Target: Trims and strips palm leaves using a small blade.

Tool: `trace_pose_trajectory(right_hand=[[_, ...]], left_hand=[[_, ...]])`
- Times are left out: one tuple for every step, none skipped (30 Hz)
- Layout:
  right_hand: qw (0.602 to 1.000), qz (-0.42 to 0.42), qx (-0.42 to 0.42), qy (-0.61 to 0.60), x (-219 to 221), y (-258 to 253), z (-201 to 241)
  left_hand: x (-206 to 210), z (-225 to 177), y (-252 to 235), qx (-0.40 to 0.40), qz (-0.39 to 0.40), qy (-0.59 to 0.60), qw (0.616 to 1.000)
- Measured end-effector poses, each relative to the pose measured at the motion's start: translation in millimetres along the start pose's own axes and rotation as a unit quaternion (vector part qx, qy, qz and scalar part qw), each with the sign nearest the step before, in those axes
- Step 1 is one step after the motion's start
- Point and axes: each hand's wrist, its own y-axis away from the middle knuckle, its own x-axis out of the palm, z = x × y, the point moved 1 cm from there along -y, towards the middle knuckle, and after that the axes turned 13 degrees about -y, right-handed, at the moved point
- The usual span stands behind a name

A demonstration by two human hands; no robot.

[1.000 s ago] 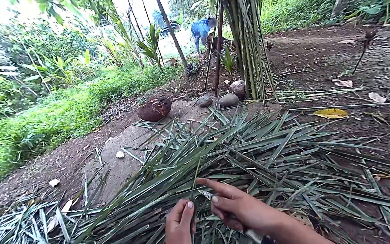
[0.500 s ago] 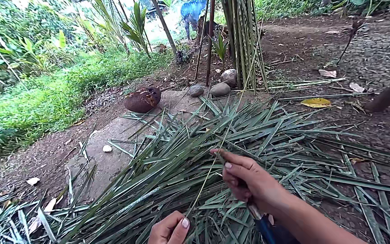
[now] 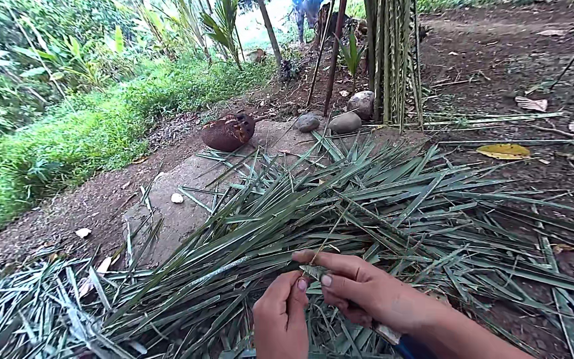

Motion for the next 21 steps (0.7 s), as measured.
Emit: trace_pose_trajectory(right_hand=[[1.0, -0.008, -0.008, -0.002, 0, 0, 0], [0.999, -0.025, -0.021, -0.007, -1, 1, 1], [0.998, -0.042, -0.033, -0.012, -2, 3, 4], [0.997, -0.063, -0.046, -0.017, -4, 4, 8], [0.994, -0.085, -0.058, -0.023, -6, 6, 12], [0.991, -0.106, -0.071, -0.029, -9, 8, 17], [0.988, -0.127, -0.082, -0.038, -12, 9, 21], [0.983, -0.148, -0.094, -0.051, -16, 11, 25], [0.978, -0.169, -0.105, -0.063, -20, 13, 29], [0.973, -0.188, -0.114, -0.07, -24, 14, 32], [0.969, -0.201, -0.12, -0.074, -28, 15, 35], [0.967, -0.211, -0.122, -0.077, -30, 15, 36], [0.966, -0.214, -0.12, -0.077, -30, 15, 36], [0.968, -0.21, -0.114, -0.076, -29, 14, 35], [0.972, -0.198, -0.103, -0.073, -27, 13, 33], [0.977, -0.181, -0.088, -0.067, -24, 12, 30], [0.982, -0.164, -0.074, -0.065, -19, 11, 26], [0.986, -0.145, -0.061, -0.063, -15, 9, 22], [0.988, -0.13, -0.053, -0.065, -11, 8, 19], [0.989, -0.123, -0.053, -0.067, -9, 7, 17], [0.988, -0.122, -0.058, -0.067, -8, 7, 17]], left_hand=[[0, 0, 0, 0.01, -0.005, 0.002, 1.0], [-1, 0, 1, 0.017, -0.006, 0.0, 1.0], [-2, 0, 1, 0.024, -0.004, -0.005, 1.0], [-4, 0, 1, 0.03, 0.001, -0.009, 0.999], [-6, -1, 2, 0.035, 0.008, -0.014, 0.999], [-8, -1, 2, 0.037, 0.016, -0.019, 0.999], [-10, -1, 2, 0.037, 0.027, -0.022, 0.999], [-14, 0, 2, 0.037, 0.038, -0.025, 0.998], [-17, 1, 2, 0.036, 0.05, -0.025, 0.998], [-21, 3, 1, 0.032, 0.063, -0.023, 0.997], [-25, 5, 1, 0.024, 0.082, -0.022, 0.996], [-28, 6, 0, 0.014, 0.102, -0.022, 0.994], [-28, 6, 0, 0.002, 0.115, -0.024, 0.993], [-26, 5, 0, -0.008, 0.12, -0.028, 0.992], [-22, 3, -1, -0.016, 0.115, -0.027, 0.993], [-17, 1, -1, -0.019, 0.105, -0.021, 0.994], [-11, -2, 0, -0.018, 0.087, -0.016, 0.996], [-6, -4, 0, -0.012, 0.059, -0.013, 0.998], [-1, -5, 1, -0.004, 0.03, -0.014, 0.999], [0, -5, 1, 0.004, 0.014, -0.018, 1.0], [-2, -6, 1, 0.008, 0.014, -0.018, 1.0]])
